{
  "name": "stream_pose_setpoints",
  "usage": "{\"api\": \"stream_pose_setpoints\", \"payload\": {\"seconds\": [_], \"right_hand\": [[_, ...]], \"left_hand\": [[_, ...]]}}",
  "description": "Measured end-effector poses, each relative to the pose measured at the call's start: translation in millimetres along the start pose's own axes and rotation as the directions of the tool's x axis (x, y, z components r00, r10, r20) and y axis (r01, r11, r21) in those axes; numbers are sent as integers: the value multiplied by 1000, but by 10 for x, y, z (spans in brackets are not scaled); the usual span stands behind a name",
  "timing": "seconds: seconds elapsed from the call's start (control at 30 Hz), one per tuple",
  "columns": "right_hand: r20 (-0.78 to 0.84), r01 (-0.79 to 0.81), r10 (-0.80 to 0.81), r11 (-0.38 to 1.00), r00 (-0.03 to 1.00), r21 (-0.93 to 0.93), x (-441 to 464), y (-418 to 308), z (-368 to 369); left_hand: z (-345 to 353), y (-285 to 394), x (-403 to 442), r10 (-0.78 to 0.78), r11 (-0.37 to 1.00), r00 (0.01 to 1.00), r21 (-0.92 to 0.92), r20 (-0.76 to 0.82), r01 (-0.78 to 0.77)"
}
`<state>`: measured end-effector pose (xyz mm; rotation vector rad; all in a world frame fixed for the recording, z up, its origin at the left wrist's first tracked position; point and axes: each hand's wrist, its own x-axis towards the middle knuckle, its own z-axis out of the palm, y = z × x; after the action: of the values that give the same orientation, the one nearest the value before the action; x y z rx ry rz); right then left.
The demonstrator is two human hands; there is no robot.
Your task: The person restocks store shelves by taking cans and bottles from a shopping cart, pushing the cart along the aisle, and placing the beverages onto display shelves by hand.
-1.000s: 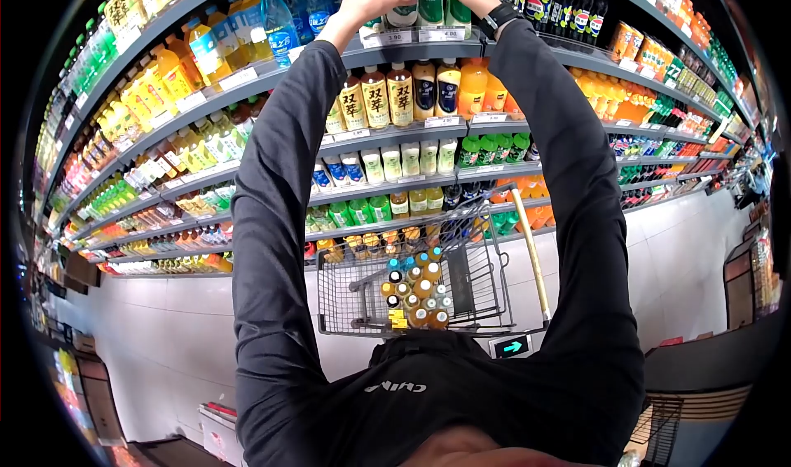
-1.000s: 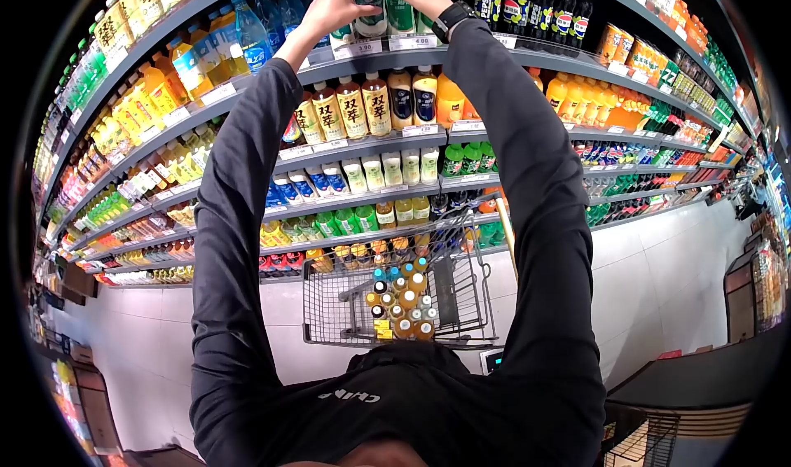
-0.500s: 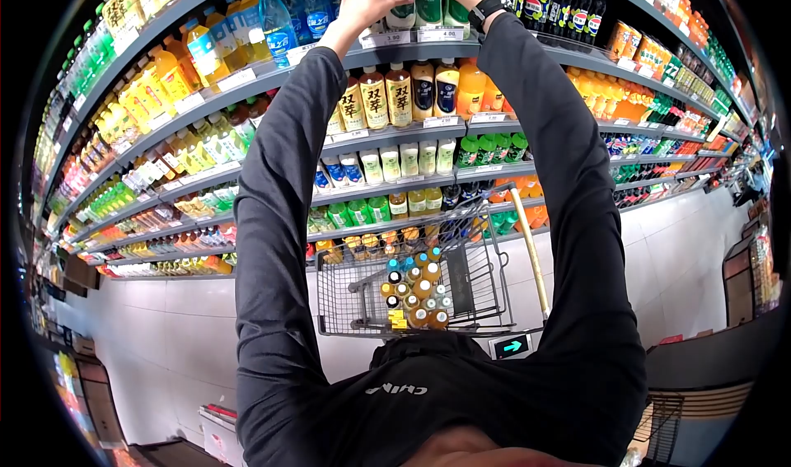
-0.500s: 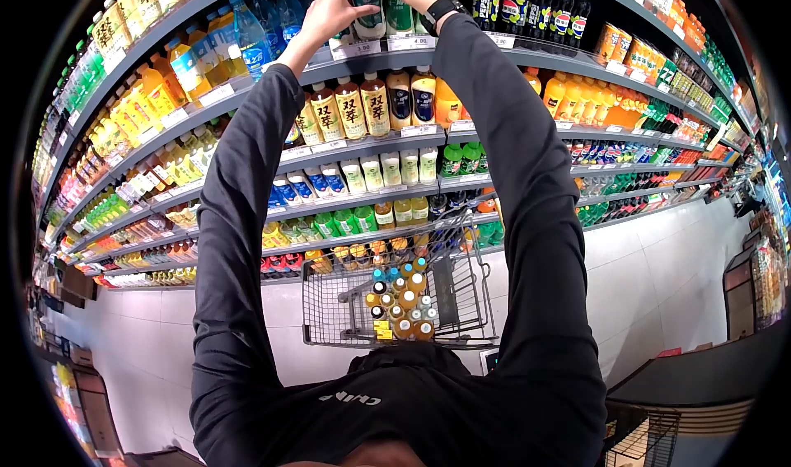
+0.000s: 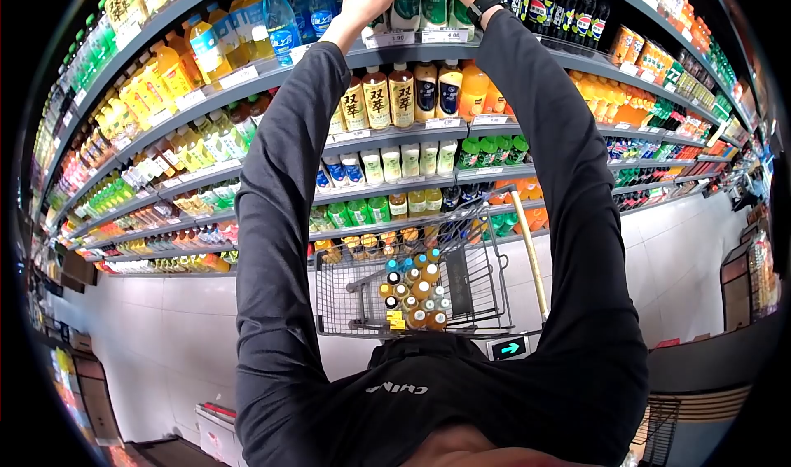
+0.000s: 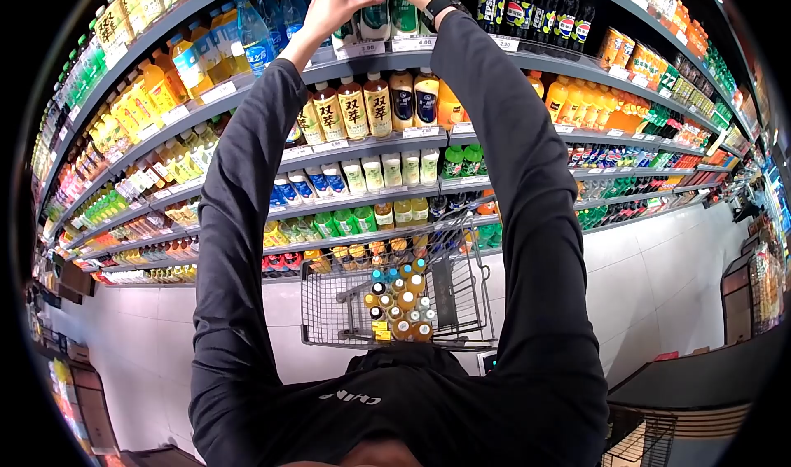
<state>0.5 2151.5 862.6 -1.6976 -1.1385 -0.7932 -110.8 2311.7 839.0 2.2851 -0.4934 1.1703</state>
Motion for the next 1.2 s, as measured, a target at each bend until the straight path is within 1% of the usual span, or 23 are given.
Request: {"api": "stream_pose_setpoints", "payload": {"seconds": [0.1, 0.17, 0.27, 0.3, 0.4, 0.5, 0.6, 0.73, 0.77, 0.87, 0.9, 1.0, 1.03, 1.13, 1.2], "right_hand": [[-7, -20, 20, 999, 1000, -50, 47, 23, 41], [-13, -52, 51, 994, 999, -96, 40, 0, 68], [-42, -55, 52, 996, 998, -71, -2, -11, 129], [-18, -42, 40, 991, 999, -124, 13, 15, 127], [-33, -53, 47, 974, 998, -221, 15, 57, 181], [-39, -42, 36, 984, 999, -174, 2, 85, 179], [-68, -65, 56, 988, 996, -141, 27, 78, 210], [-105, -124, 113, 986, 988, -113, 67, 189, 302], [-131, -93, 75, 986, 989, -141, 71, 218, 338], [-132, -64, 26, 954, 991, -291, 148, 385, 428], [-142, -54, -1, 923, 990, -381, 194, 522, 493], [-143, 35, -121, 867, 982, -497, 239, 754, 572], [-115, 14, -83, 864, 990, -503, 249, 799, 576], [-54, -45, 23, 894, 998, -446, 224, 687, 533], [-34, -115, 112, 878, 993, -465, 199, 523, 500]], "left_hand": [[82, -52, -20, 1, 994, 993, 109, -122, 12], [114, -102, -8, -21, 991, 994, 128, -107, 35], [124, -153, -12, -30, 983, 995, 175, -96, 47], [126, -162, -17, -30, 980, 995, 193, -94, 48], [139, -217, -29, -15, 978, 997, 208, -80, 32], [176, -309, -20, 10, 979, 995, 204, -97, 10], [226, -434, 4, 74, 971, 990, 236, -121, -44], [144, -300, -21, -7, 971, 996, 236, -85, 27], [142, -310, -19, -7, 970, 996, 240, -89, 28], [100, -215, -37, -46, 965, 996, 256, -78, 65], [112, -216, -38, -49, 964, 995, 258, -88, 71], [157, -249, -43, -41, 962, 993, 262, -113, 70], [171, -265, -40, -28, 963, 992, 263, -123, 60], [200, -309, -39, -6, 961, 991, 273, -135, 42], [241, -387, -28, 17, 957, 989, 290, -148, 27]]}}
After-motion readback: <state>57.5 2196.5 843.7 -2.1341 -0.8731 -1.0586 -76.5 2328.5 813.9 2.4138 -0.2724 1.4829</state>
